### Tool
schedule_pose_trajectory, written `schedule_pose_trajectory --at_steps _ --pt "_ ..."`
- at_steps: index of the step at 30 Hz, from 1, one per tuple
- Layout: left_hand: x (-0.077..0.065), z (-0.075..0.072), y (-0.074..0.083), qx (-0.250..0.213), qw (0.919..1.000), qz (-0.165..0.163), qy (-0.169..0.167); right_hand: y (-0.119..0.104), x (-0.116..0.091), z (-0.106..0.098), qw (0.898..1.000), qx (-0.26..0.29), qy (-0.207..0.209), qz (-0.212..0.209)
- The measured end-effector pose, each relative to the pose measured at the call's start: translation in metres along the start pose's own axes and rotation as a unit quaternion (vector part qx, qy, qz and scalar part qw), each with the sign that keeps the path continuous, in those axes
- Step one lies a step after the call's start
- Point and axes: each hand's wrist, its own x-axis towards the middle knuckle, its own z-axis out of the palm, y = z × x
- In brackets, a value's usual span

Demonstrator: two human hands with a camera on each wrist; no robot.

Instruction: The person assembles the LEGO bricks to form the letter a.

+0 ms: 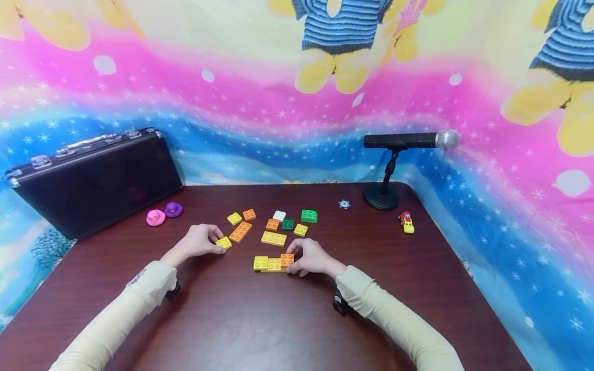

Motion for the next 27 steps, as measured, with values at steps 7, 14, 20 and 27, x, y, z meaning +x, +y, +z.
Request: schedule_pose_trajectory --at_steps 7,14,20,27 --pt "-0.004 0.003 0.013 -0.003 0.9991 0.027 -0.032 -0.002 0.001 -0.001 1.0 0.002 0.003 0.005" --pt "-0.011 0.011 0.057 -0.045 0.9849 0.136 -0.096 0.001 0.001 0.0 1.0 -0.004 0.004 0.006" --pt "-0.009 0.021 0.083 -0.057 0.9766 0.167 -0.123 0.0 0.0 0.002 1.0 0.001 0.008 0.005" --pt "-0.005 0.032 0.087 -0.049 0.9744 0.172 -0.136 -0.001 -0.001 0.001 1.0 0.003 0.009 0.009"
